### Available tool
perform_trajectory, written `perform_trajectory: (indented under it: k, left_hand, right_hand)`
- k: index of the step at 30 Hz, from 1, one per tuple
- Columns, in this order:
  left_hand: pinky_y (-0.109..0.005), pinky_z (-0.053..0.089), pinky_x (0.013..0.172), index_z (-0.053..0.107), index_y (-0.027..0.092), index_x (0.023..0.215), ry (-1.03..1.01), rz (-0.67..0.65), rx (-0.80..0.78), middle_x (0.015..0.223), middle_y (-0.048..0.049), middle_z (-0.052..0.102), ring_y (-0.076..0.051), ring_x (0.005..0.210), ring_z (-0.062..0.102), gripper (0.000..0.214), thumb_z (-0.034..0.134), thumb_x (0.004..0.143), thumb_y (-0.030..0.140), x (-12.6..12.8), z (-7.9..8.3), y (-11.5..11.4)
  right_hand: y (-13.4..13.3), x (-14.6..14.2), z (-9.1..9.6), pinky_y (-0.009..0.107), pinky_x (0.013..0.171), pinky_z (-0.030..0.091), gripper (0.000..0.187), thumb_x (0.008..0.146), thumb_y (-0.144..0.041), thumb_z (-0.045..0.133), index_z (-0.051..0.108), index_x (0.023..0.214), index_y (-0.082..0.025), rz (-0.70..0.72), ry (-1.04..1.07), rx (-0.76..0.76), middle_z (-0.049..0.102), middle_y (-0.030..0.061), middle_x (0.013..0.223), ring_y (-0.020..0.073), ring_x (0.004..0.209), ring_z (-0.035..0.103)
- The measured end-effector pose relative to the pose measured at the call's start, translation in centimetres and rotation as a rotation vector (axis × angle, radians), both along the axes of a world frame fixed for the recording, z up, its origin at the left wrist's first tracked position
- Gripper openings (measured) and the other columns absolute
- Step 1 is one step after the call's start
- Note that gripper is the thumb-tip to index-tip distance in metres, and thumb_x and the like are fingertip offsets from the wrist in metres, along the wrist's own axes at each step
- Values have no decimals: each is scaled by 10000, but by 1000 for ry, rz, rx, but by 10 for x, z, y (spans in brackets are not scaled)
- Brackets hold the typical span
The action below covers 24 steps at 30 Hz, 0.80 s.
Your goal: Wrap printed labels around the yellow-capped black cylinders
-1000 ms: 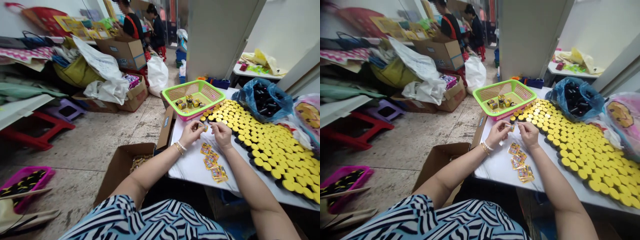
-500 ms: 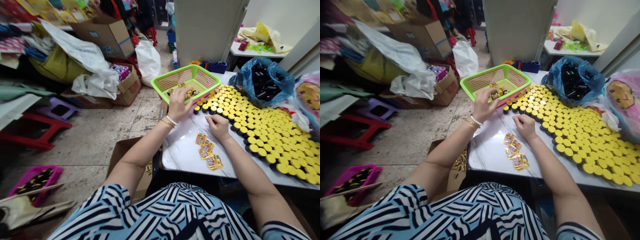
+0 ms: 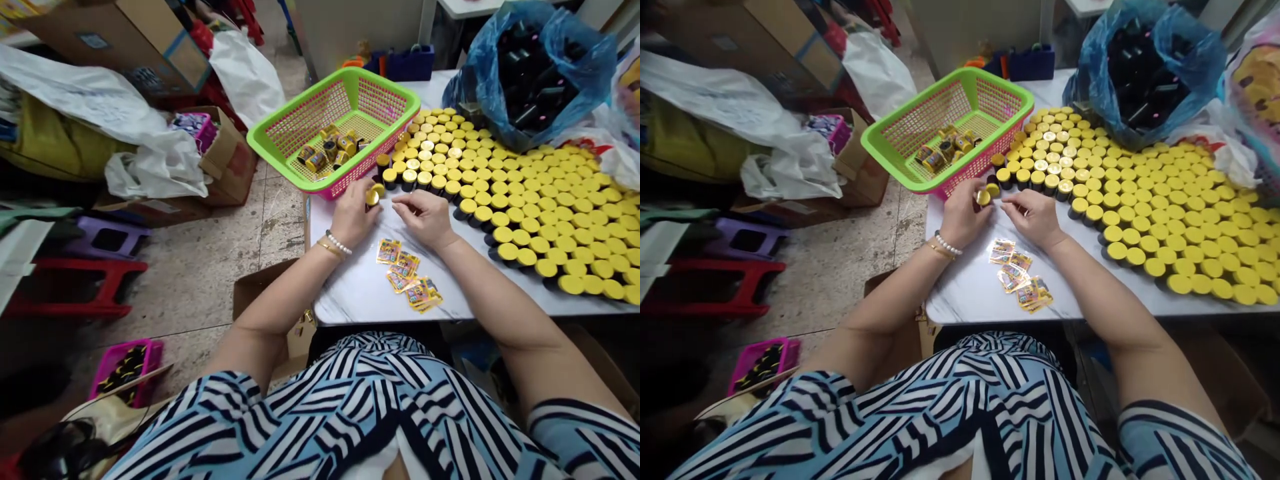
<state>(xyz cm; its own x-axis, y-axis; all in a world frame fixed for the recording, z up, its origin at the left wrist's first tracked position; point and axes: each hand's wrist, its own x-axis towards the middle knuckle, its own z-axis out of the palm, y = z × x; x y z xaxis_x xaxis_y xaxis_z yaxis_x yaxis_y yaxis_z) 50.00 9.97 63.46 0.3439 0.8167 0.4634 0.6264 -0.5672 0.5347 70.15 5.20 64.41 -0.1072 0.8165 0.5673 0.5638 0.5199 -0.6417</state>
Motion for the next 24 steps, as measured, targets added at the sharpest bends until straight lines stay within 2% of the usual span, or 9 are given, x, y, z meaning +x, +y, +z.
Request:
perform_trajectory:
  k: [3, 6, 9, 13, 15, 17, 20, 21, 24]
  left_hand:
    - [-357, 568, 901, 520, 168, 1384, -66, -111, -167, 1163, -108, 695, -218, 963, 687, 638, 769, 796, 158, 0, 3, -28]
    - [-279, 557, 731, 434, 174, 1477, -184, -156, -352, 1264, -133, 676, -135, 757, 675, 791, 777, 765, 133, -1, 10, -50]
    - [-268, 539, 717, 580, 183, 1333, -241, -98, -344, 1212, -112, 675, -125, 750, 658, 558, 779, 812, 196, -9, 13, -65]
    - [-318, 521, 853, 770, 196, 1010, -32, -166, -226, 999, -76, 673, -187, 889, 647, 126, 726, 904, 249, -17, 2, -82]
    - [-319, 508, 865, 799, 194, 925, 47, -192, -217, 962, -82, 676, -201, 907, 643, 94, 721, 915, 246, -18, -2, -89]
    - [-305, 503, 826, 811, 198, 944, 96, -215, -212, 938, -82, 684, -200, 874, 646, 125, 734, 917, 292, -21, 4, -91]
    - [-302, 504, 812, 780, 221, 1188, 98, -232, -85, 998, -88, 709, -203, 876, 659, 352, 716, 933, 455, -31, 36, -71]
    - [-311, 505, 833, 761, 216, 1240, 82, -204, -11, 1015, -94, 716, -207, 890, 662, 403, 682, 952, 487, -35, 51, -54]
    - [-360, 486, 963, 795, 161, 1090, 111, -4, 94, 1049, -127, 726, -239, 1013, 660, 340, 563, 1019, 398, -50, 96, 21]
  right_hand:
    - [-1, 0, -1, 301, 738, 549, 449, 893, -364, 741, 693, 1315, -219, 191, -8, -92, 725, 48, 1083, 128, 715, 634]
    - [-4, 0, -1, 321, 766, 555, 444, 877, -332, 757, 685, 1302, -225, 241, -83, -132, 722, 36, 1033, 134, 704, 635]
    - [-7, 0, 0, 326, 762, 548, 271, 910, -336, 711, 733, 1152, -218, 187, -180, -77, 718, 50, 983, 155, 727, 649]
    - [-6, 4, 1, 325, 744, 538, 278, 936, -356, 669, 739, 1162, -209, -39, -253, -12, 732, 85, 1065, 155, 693, 638]
    - [-5, 5, 0, 325, 741, 533, 307, 936, -381, 670, 745, 1178, -208, -106, -302, -12, 735, 95, 1089, 154, 677, 632]
    - [-3, 6, -2, 323, 741, 532, 352, 925, -418, 684, 745, 1206, -215, -139, -341, -18, 733, 93, 1097, 158, 684, 637]
    - [-1, 5, -5, 322, 760, 537, 420, 912, -474, 697, 735, 1249, -227, -172, -353, -4, 731, 86, 1097, 176, 745, 659]
    - [-1, 5, -6, 323, 770, 539, 424, 914, -482, 693, 735, 1251, -228, -179, -346, 3, 731, 82, 1096, 173, 745, 657]
    - [-1, 4, -8, 326, 778, 545, 400, 924, -479, 679, 745, 1227, -226, -175, -332, 7, 729, 75, 1097, 146, 683, 631]
